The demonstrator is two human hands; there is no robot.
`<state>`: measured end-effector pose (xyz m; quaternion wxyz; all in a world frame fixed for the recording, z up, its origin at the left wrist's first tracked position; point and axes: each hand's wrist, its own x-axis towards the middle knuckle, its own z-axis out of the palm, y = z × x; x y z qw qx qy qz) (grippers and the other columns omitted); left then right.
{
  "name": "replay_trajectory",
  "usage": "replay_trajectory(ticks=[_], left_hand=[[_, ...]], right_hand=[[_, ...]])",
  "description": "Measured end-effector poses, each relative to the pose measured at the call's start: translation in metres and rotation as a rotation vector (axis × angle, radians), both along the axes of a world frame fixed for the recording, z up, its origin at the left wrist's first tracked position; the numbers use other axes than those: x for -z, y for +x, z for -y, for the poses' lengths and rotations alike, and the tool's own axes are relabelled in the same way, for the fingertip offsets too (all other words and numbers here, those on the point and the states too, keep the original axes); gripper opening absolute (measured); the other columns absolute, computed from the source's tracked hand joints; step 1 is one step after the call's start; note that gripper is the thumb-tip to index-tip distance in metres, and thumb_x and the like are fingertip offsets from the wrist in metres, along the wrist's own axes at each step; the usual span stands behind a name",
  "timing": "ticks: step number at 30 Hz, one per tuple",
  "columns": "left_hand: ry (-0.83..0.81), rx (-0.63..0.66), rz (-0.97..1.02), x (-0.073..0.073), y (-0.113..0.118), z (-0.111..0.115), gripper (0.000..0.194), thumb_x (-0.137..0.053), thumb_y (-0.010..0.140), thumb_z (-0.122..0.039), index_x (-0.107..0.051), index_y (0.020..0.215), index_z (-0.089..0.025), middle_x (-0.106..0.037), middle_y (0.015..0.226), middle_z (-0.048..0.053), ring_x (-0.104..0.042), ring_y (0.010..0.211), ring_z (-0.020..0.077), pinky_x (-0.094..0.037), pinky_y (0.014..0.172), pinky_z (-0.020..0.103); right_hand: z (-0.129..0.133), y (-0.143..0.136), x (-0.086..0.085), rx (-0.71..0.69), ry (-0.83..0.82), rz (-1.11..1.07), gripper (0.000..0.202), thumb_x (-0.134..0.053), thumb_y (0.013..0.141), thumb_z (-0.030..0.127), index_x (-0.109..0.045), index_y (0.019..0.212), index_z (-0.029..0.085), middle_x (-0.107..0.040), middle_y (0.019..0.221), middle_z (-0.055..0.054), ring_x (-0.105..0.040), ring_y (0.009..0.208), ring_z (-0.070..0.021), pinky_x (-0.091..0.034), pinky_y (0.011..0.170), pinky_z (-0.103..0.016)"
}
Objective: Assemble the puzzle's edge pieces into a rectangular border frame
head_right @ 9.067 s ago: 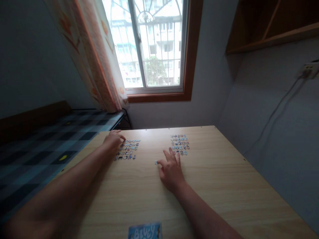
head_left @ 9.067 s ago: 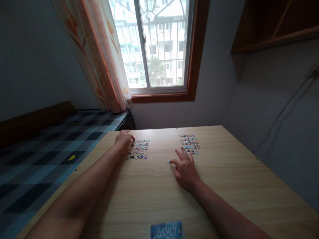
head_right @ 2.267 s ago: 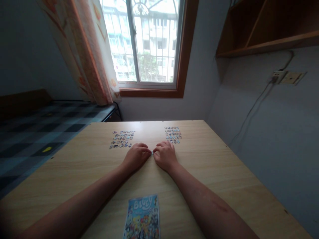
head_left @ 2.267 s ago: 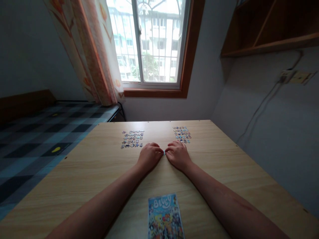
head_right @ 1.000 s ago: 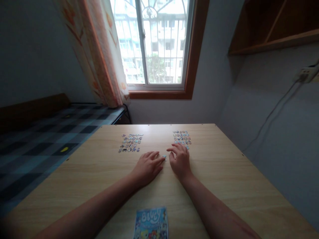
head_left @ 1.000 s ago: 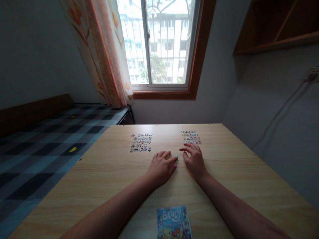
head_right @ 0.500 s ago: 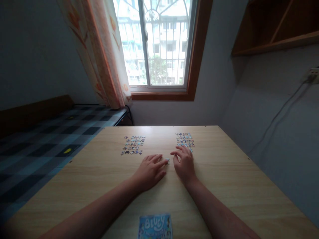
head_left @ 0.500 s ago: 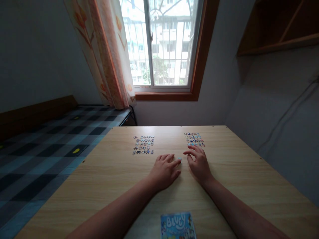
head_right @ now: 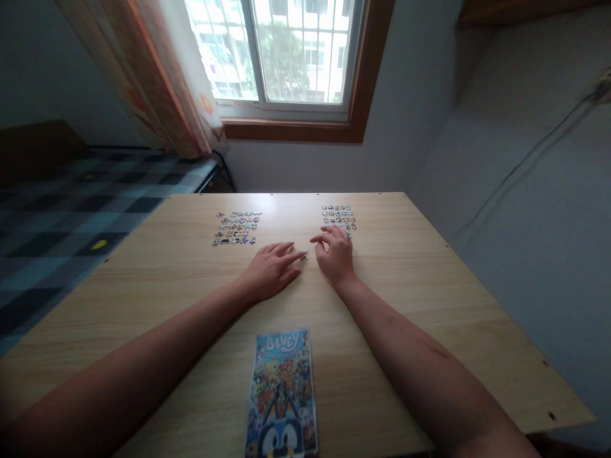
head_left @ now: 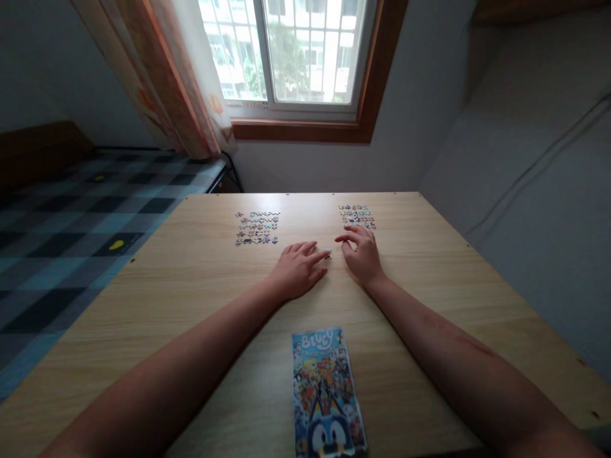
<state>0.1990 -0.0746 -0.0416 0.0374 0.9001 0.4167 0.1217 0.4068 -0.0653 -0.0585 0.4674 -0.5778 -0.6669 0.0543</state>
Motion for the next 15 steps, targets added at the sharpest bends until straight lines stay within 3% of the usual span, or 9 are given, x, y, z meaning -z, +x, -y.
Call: replay_trajectory(ticks=[9, 15], left_hand=[[-0.013, 0.012, -0.009, -0.0027, -0.0014, 0.0025, 0.045, -0.047, 0.098, -0.05, -0.056, 0.139, -0.034, -0.047, 0.151, 0.005, -0.04, 0.138, 0.0306, -0.03, 0.114, 0.05], [-0.074, -0.003, -0.065, -0.0019, -0.0038, 0.0065, 0.054, -0.043, 0.098, -0.053, -0.046, 0.148, -0.033, -0.039, 0.158, 0.009, -0.033, 0.145, 0.034, -0.024, 0.117, 0.055]], right_hand=[[0.0005, -0.0007, 0.0012, -0.015, 0.009, -0.015, 0.024, -0.054, 0.083, 0.018, -0.077, 0.082, 0.025, -0.068, 0.117, -0.006, -0.053, 0.121, -0.0266, -0.033, 0.113, -0.048], [0.0025, -0.0019, 0.002, -0.031, 0.055, -0.019, 0.024, -0.054, 0.083, 0.018, -0.076, 0.081, 0.025, -0.069, 0.114, -0.007, -0.056, 0.118, -0.0259, -0.034, 0.113, -0.048]])
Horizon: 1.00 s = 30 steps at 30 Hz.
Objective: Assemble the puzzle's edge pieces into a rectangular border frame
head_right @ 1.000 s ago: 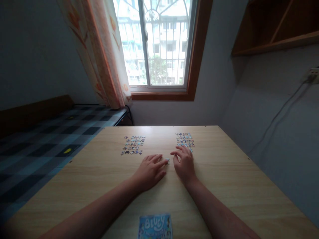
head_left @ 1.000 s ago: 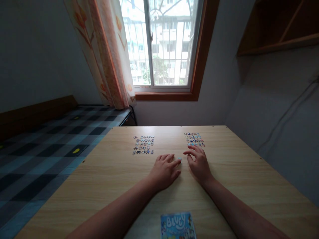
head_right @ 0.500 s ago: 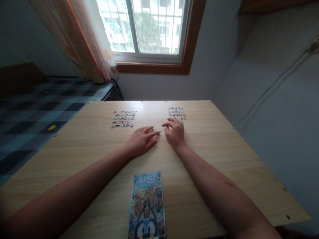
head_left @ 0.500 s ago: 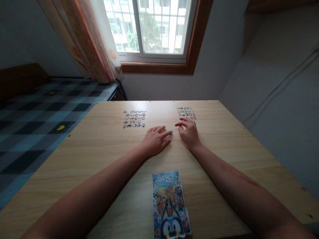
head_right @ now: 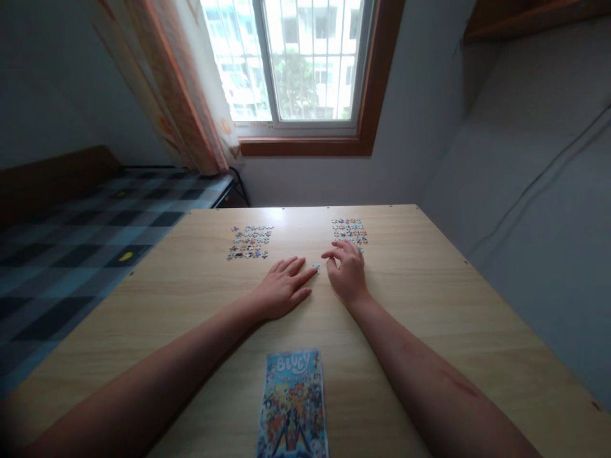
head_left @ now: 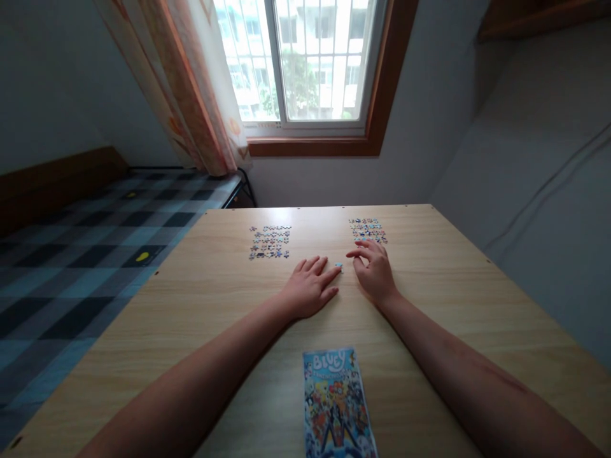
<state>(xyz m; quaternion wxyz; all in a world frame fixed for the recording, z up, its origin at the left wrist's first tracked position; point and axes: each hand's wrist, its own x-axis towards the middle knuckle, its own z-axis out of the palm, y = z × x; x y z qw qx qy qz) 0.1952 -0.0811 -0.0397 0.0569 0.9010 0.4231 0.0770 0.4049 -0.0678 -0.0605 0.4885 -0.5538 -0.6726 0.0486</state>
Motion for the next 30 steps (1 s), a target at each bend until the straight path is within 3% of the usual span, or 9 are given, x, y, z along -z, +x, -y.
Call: replay_trajectory(ticks=[7, 17, 24, 30], left_hand=[[-0.022, 0.01, -0.003, 0.0035, -0.0044, 0.0014, 0.057, -0.04, 0.098, -0.058, -0.041, 0.151, -0.036, -0.033, 0.161, 0.007, -0.028, 0.148, 0.0328, -0.021, 0.119, 0.055], [-0.069, -0.004, -0.038, -0.0039, -0.0044, 0.0053, 0.061, -0.037, 0.098, -0.059, -0.036, 0.154, -0.035, -0.029, 0.163, 0.011, -0.025, 0.149, 0.0354, -0.019, 0.119, 0.057], [-0.043, 0.002, -0.03, 0.001, -0.0079, 0.0055, 0.06, -0.034, 0.098, -0.06, -0.035, 0.153, -0.037, -0.03, 0.162, 0.008, -0.026, 0.149, 0.0337, -0.02, 0.119, 0.057], [-0.049, 0.0, -0.028, 0.002, -0.0077, 0.0057, 0.061, -0.034, 0.098, -0.061, -0.034, 0.154, -0.036, -0.028, 0.163, 0.009, -0.024, 0.15, 0.034, -0.019, 0.12, 0.057]], right_hand=[[0.0026, -0.0027, -0.0004, -0.007, -0.015, 0.007, 0.024, -0.054, 0.083, 0.019, -0.076, 0.082, 0.026, -0.069, 0.116, -0.007, -0.052, 0.124, -0.0283, -0.034, 0.113, -0.052], [0.004, -0.0063, 0.0005, -0.019, 0.005, -0.012, 0.023, -0.054, 0.084, 0.02, -0.076, 0.08, 0.026, -0.069, 0.115, -0.007, -0.052, 0.124, -0.0293, -0.035, 0.112, -0.053], [0.0031, -0.0062, 0.0031, -0.028, 0.005, -0.009, 0.022, -0.054, 0.085, 0.022, -0.075, 0.08, 0.026, -0.069, 0.115, -0.007, -0.052, 0.124, -0.0293, -0.035, 0.112, -0.054], [0.004, -0.0078, 0.0014, -0.026, 0.034, -0.032, 0.028, -0.05, 0.089, 0.025, -0.072, 0.104, 0.022, -0.071, 0.114, -0.009, -0.054, 0.122, -0.029, -0.035, 0.113, -0.053]])
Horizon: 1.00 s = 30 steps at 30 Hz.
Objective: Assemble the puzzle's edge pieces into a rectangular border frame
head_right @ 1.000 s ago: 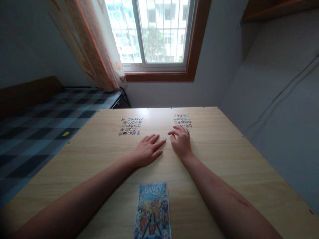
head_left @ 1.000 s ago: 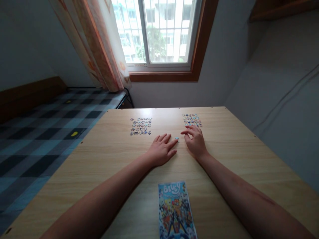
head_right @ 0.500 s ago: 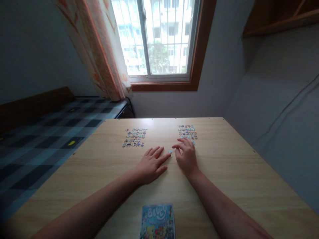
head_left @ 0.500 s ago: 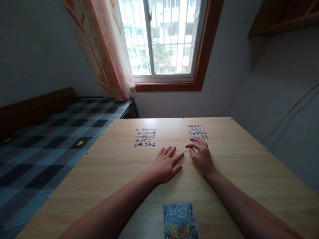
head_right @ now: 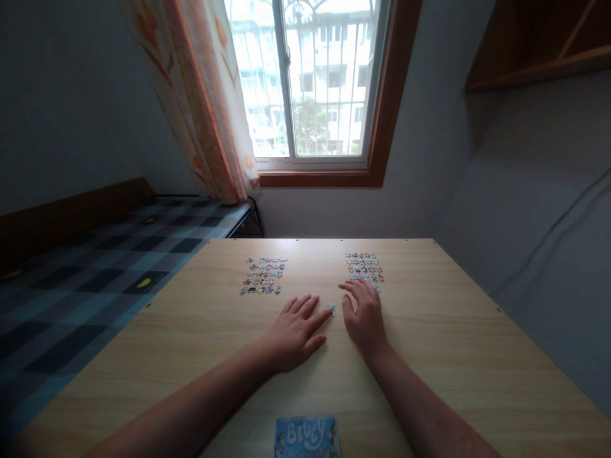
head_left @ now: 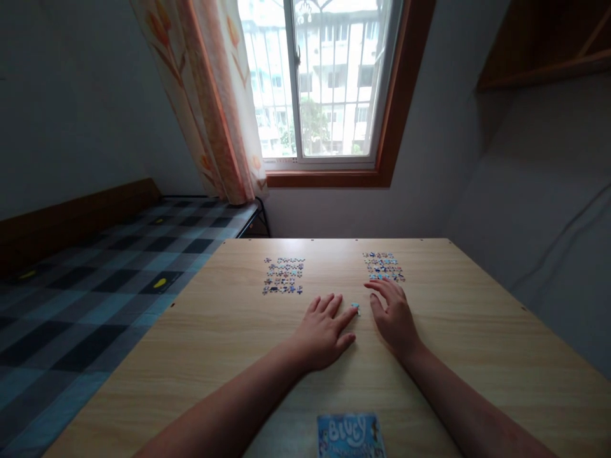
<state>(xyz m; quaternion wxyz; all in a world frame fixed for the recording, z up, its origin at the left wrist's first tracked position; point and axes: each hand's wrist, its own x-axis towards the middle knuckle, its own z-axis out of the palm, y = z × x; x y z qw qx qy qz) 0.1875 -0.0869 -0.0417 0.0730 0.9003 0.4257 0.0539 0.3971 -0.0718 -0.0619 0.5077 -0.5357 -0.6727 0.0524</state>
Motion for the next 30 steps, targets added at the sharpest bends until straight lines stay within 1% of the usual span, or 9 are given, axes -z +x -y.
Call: replay_trajectory(ticks=[2, 4, 8, 11, 13, 17, 23, 27, 30], left_hand=[[-0.004, -0.002, -0.005, -0.0007, 0.0003, 0.0003, 0.062, -0.033, 0.098, -0.061, -0.033, 0.154, -0.035, -0.027, 0.164, 0.009, -0.023, 0.15, 0.0334, -0.018, 0.12, 0.056], [-0.011, -0.003, -0.013, -0.0017, 0.0005, 0.0007, 0.062, -0.032, 0.098, -0.061, -0.032, 0.155, -0.035, -0.026, 0.164, 0.008, -0.022, 0.15, 0.0327, -0.016, 0.121, 0.056], [-0.021, -0.007, -0.024, -0.0034, 0.0006, 0.0009, 0.063, -0.031, 0.098, -0.061, -0.032, 0.155, -0.034, -0.025, 0.164, 0.008, -0.021, 0.151, 0.0322, -0.015, 0.121, 0.055], [-0.02, -0.007, -0.023, -0.0036, 0.0007, 0.0007, 0.063, -0.03, 0.098, -0.062, -0.031, 0.155, -0.035, -0.026, 0.164, 0.009, -0.022, 0.151, 0.032, -0.016, 0.121, 0.055], [-0.019, -0.007, -0.022, -0.0037, 0.0009, 0.0007, 0.065, -0.031, 0.098, -0.062, -0.029, 0.156, -0.033, -0.027, 0.164, 0.01, -0.022, 0.15, 0.032, -0.016, 0.121, 0.055], [-0.024, -0.003, -0.024, -0.0044, 0.0012, 0.001, 0.068, -0.032, 0.098, -0.061, -0.026, 0.158, -0.03, -0.028, 0.163, 0.012, -0.022, 0.15, 0.0325, -0.016, 0.121, 0.055], [-0.027, -0.003, -0.024, -0.0046, 0.0002, 0.0007, 0.063, -0.03, 0.098, -0.062, -0.032, 0.155, -0.033, -0.025, 0.164, 0.01, -0.021, 0.151, 0.0331, -0.016, 0.121, 0.056], [-0.023, 0.0, -0.021, -0.0044, 0.0001, 0.0009, 0.065, -0.031, 0.098, -0.062, -0.029, 0.156, -0.032, -0.027, 0.163, 0.012, -0.022, 0.15, 0.0326, -0.016, 0.121, 0.056], [-0.026, 0.001, -0.022, -0.0057, 0.0006, 0.0013, 0.064, -0.031, 0.098, -0.062, -0.029, 0.156, -0.033, -0.027, 0.163, 0.011, -0.023, 0.15, 0.0324, -0.017, 0.12, 0.057]], right_hand=[[0.0005, -0.0002, -0.0004, -0.005, -0.003, -0.002, 0.029, -0.047, 0.092, 0.028, -0.072, 0.106, 0.022, -0.071, 0.114, -0.009, -0.054, 0.123, -0.0289, -0.035, 0.112, -0.054], [0.0009, -0.0001, -0.0005, -0.013, -0.012, 0.0, 0.03, -0.044, 0.093, 0.03, -0.072, 0.102, 0.021, -0.07, 0.115, -0.009, -0.052, 0.124, -0.029, -0.034, 0.112, -0.054], [0.0015, 0.0004, -0.0011, -0.022, -0.034, -0.007, 0.03, -0.042, 0.094, 0.03, -0.07, 0.09, 0.022, -0.069, 0.115, -0.009, -0.051, 0.124, -0.0291, -0.034, 0.111, -0.055], [0.0016, 0.0001, -0.002, -0.024, -0.045, -0.007, 0.028, -0.041, 0.093, 0.029, -0.065, 0.08, 0.022, -0.069, 0.114, -0.01, -0.051, 0.124, -0.0292, -0.034, 0.111, -0.054], [0.0016, -0.0001, -0.0024, -0.027, -0.048, -0.004, 0.028, -0.04, 0.093, 0.029, -0.062, 0.077, 0.022, -0.069, 0.115, -0.01, -0.05, 0.124, -0.0291, -0.034, 0.111, -0.054], [0.0018, -0.0005, -0.0031, -0.025, -0.055, 0.002, 0.026, -0.04, 0.092, 0.028, -0.06, 0.076, 0.022, -0.068, 0.115, -0.01, -0.05, 0.125, -0.0291, -0.034, 0.111, -0.053], [0.0023, -0.0009, -0.0041, -0.029, -0.061, 0.017, 0.026, -0.04, 0.091, 0.028, -0.06, 0.075, 0.023, -0.068, 0.115, -0.01, -0.05, 0.125, -0.0291, -0.033, 0.112, -0.053], [0.0022, -0.001, -0.0035, -0.03, -0.062, 0.021, 0.026, -0.04, 0.091, 0.028, -0.061, 0.076, 0.023, -0.068, 0.115, -0.009, -0.05, 0.125, -0.0287, -0.033, 0.112, -0.053], [0.0022, -0.0012, -0.0032, -0.027, -0.06, 0.022, 0.026, -0.04, 0.091, 0.028, -0.062, 0.076, 0.023, -0.068, 0.115, -0.009, -0.05, 0.126, -0.0287, -0.033, 0.112, -0.053]])
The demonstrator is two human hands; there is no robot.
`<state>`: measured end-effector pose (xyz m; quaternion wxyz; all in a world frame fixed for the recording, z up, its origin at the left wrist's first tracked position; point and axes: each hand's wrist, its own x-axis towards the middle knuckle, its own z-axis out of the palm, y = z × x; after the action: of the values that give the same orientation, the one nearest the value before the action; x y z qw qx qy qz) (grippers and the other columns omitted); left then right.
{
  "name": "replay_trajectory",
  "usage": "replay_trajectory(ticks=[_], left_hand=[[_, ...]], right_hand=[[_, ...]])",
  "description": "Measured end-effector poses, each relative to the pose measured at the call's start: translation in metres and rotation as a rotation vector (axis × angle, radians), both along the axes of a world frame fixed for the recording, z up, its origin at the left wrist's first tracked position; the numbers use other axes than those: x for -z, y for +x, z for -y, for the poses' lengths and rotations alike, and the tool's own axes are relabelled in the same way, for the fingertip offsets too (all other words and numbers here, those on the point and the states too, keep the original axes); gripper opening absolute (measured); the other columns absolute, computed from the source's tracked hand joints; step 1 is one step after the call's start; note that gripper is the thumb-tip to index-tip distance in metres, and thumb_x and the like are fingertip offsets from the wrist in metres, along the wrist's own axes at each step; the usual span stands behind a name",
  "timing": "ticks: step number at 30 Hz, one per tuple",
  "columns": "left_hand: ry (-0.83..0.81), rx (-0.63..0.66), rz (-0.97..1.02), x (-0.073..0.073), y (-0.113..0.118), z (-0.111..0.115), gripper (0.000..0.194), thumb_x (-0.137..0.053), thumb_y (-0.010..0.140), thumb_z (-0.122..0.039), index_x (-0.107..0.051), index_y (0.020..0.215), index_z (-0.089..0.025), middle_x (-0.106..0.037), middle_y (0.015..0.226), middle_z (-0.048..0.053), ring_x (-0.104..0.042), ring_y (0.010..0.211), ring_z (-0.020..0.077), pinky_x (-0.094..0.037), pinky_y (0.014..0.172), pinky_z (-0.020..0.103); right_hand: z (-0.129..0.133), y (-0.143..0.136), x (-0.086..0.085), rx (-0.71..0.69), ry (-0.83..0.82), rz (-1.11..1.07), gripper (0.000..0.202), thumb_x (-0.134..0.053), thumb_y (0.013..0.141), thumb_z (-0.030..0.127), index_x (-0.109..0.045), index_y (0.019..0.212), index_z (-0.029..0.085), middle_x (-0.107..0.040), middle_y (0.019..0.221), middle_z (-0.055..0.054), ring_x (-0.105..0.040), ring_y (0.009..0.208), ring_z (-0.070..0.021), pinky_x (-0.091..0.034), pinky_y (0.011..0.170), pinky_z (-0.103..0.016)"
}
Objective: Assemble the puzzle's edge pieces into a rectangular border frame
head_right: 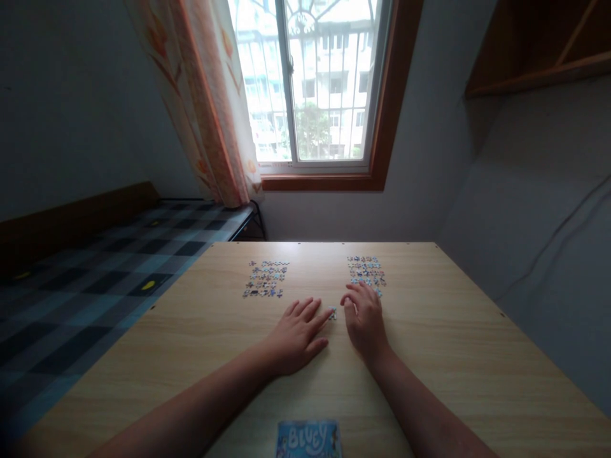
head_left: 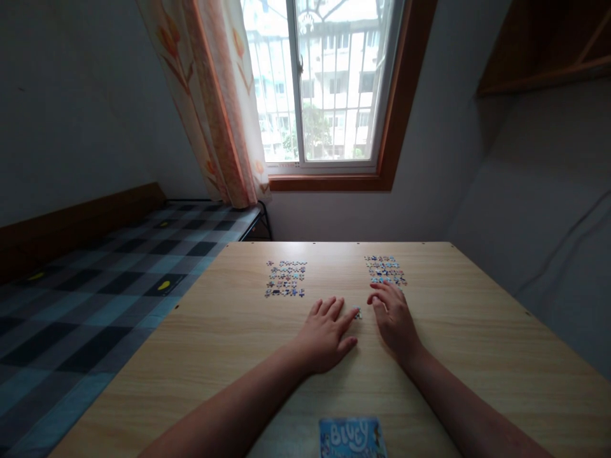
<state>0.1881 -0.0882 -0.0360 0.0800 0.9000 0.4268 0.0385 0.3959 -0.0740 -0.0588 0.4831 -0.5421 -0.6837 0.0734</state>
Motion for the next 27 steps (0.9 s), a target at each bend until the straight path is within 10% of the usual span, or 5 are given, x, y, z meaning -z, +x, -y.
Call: replay_trajectory(ticks=[27], left_hand=[[-0.006, -0.011, -0.006, 0.0001, 0.0001, -0.0013, 0.065, -0.037, 0.097, -0.06, -0.029, 0.156, -0.034, -0.027, 0.163, 0.01, -0.023, 0.15, 0.0332, -0.018, 0.12, 0.056]], right_hand=[[-0.0005, -0.0009, -0.0012, 0.0, -0.009, 0.005, 0.025, -0.042, 0.091, 0.026, -0.062, 0.076, 0.023, -0.068, 0.116, -0.009, -0.049, 0.127, -0.0289, -0.032, 0.113, -0.054]])
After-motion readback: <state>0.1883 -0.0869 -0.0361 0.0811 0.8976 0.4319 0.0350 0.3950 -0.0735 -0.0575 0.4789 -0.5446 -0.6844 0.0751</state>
